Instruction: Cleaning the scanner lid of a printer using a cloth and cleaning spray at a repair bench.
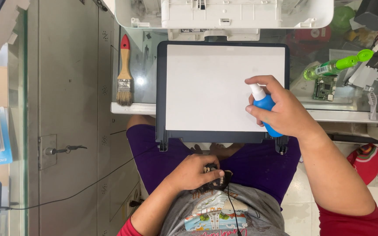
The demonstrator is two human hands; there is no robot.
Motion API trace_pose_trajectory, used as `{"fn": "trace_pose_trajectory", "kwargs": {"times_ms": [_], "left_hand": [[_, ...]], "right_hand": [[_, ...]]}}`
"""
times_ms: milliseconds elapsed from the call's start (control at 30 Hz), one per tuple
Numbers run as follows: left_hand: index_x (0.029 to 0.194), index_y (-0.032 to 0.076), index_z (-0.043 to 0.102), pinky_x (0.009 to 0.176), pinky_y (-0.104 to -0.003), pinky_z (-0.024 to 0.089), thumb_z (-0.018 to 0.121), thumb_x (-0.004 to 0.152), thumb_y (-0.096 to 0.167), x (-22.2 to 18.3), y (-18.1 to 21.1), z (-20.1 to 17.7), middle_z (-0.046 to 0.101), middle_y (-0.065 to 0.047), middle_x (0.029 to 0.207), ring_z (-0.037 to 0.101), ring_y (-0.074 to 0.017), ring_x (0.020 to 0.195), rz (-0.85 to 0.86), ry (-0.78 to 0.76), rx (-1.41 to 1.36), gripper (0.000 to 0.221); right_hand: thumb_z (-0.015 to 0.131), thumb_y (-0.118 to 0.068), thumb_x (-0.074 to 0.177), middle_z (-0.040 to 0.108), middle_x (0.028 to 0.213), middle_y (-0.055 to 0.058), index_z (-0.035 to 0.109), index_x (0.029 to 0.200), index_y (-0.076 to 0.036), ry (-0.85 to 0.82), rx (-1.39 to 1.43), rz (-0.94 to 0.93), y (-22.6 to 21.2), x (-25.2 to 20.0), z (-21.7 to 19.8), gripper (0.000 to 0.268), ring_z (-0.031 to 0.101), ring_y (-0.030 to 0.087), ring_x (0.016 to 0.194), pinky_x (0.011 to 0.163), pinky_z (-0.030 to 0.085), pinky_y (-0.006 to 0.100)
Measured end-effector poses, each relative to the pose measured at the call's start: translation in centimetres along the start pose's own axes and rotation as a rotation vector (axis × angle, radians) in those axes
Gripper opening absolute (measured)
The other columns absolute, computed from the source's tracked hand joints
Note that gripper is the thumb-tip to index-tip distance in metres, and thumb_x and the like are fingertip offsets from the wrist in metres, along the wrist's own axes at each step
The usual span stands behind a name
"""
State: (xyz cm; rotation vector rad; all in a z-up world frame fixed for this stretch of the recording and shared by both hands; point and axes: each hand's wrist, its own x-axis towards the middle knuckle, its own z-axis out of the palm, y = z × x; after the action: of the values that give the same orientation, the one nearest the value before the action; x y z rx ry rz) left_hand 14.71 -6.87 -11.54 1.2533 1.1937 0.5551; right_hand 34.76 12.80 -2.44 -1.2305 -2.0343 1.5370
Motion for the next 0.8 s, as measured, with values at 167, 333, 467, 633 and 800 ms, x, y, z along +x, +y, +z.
{"fn": "trace_pose_trajectory", "kwargs": {"times_ms": [167,333,467,633,800], "left_hand": [[0.094,0.01,0.073,0.054,-0.044,0.052,0.073,0.092,0.038,0.1,0.3,0.0,0.071,-0.015,0.072,0.068,-0.0356,0.062,-0.002,-0.004,0.004,0.028],[0.094,0.01,0.073,0.055,-0.044,0.052,0.072,0.092,0.038,-0.1,-0.1,0.3,0.071,-0.015,0.071,0.068,-0.035,0.062,-0.025,-0.001,0.002,0.027],[0.095,0.01,0.073,0.056,-0.044,0.052,0.072,0.092,0.037,-0.1,-0.2,0.3,0.072,-0.015,0.072,0.068,-0.0351,0.063,-0.035,-0.01,-0.002,0.027],[0.095,0.01,0.074,0.056,-0.044,0.052,0.072,0.092,0.036,-0.2,-0.2,0.3,0.072,-0.015,0.073,0.068,-0.035,0.064,-0.038,-0.009,-0.006,0.026],[0.095,0.011,0.074,0.056,-0.044,0.052,0.072,0.092,0.037,-0.3,-0.5,0.3,0.072,-0.015,0.073,0.067,-0.0345,0.063,-0.038,0.001,-0.011,0.026]], "right_hand": [[0.067,0.005,0.082,0.07,0.087,0.018,0.054,0.132,-0.004,-0.005,-0.013,-0.005,0.2,0.1,0.0,0.052,0.068,0.024,0.053,0.05,0.061,0.04],[0.068,0.005,0.082,0.07,0.085,0.017,0.057,0.129,-0.004,-0.017,-0.01,-0.011,0.4,0.0,-0.2,0.05,0.068,0.024,0.053,0.05,0.061,0.04],[0.067,0.004,0.083,0.07,0.087,0.017,0.055,0.139,-0.006,-0.015,-0.035,-0.058,-0.5,0.1,0.0,0.058,0.069,0.024,0.056,0.052,0.061,0.04],[0.068,0.004,0.084,0.069,0.085,0.017,0.059,0.129,-0.004,0.02,-0.05,-0.013,-0.4,0.3,0.1,0.047,0.068,0.024,0.055,0.052,0.06,0.04],[0.068,0.006,0.085,0.068,0.088,0.017,0.058,0.133,-0.004,0.087,-0.176,-0.029,-0.6,0.5,-0.5,0.05,0.068,0.027,0.057,0.055,0.059,0.043]]}}
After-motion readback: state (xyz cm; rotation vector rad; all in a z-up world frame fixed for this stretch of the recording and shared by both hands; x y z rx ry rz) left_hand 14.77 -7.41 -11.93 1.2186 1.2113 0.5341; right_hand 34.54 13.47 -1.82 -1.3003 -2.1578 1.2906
